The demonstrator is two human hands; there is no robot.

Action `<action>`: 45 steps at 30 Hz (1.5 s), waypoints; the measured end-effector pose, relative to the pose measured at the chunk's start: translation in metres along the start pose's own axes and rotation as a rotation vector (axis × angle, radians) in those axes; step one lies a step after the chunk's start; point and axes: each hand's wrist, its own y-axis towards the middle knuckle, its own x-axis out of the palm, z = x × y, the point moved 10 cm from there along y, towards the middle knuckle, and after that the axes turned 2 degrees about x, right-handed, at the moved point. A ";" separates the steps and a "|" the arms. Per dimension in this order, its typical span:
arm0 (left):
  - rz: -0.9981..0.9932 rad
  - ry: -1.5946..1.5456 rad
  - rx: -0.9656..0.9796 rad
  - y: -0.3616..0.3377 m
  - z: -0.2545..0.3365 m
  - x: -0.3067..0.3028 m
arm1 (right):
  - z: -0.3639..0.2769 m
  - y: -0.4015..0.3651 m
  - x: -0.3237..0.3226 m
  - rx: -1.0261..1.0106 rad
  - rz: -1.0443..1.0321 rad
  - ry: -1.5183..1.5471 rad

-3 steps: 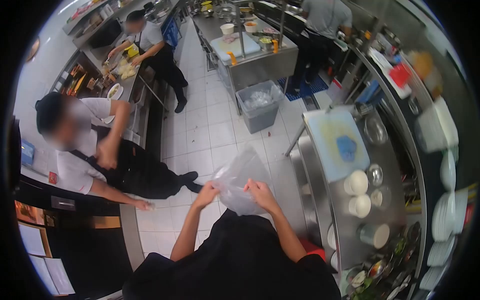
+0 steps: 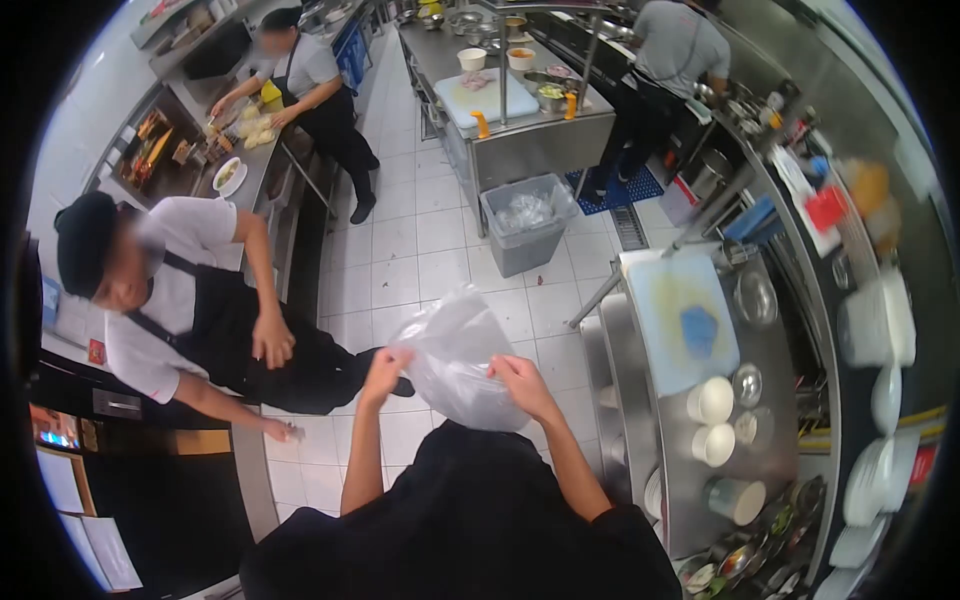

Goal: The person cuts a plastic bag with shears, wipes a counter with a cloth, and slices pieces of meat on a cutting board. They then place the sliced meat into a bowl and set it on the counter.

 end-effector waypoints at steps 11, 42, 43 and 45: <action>0.778 -0.655 -0.269 0.160 -0.156 -0.132 | -0.182 0.180 0.209 -0.300 -0.623 -0.765; 1.430 0.665 -0.374 0.346 -0.067 -0.446 | -0.371 1.028 -0.038 0.188 -0.138 0.948; 1.347 0.659 -0.394 0.382 -0.054 -0.451 | -0.361 1.071 -0.075 0.176 -0.146 1.060; 1.176 0.650 -0.463 0.435 -0.033 -0.451 | -0.364 1.126 -0.164 0.024 0.059 1.084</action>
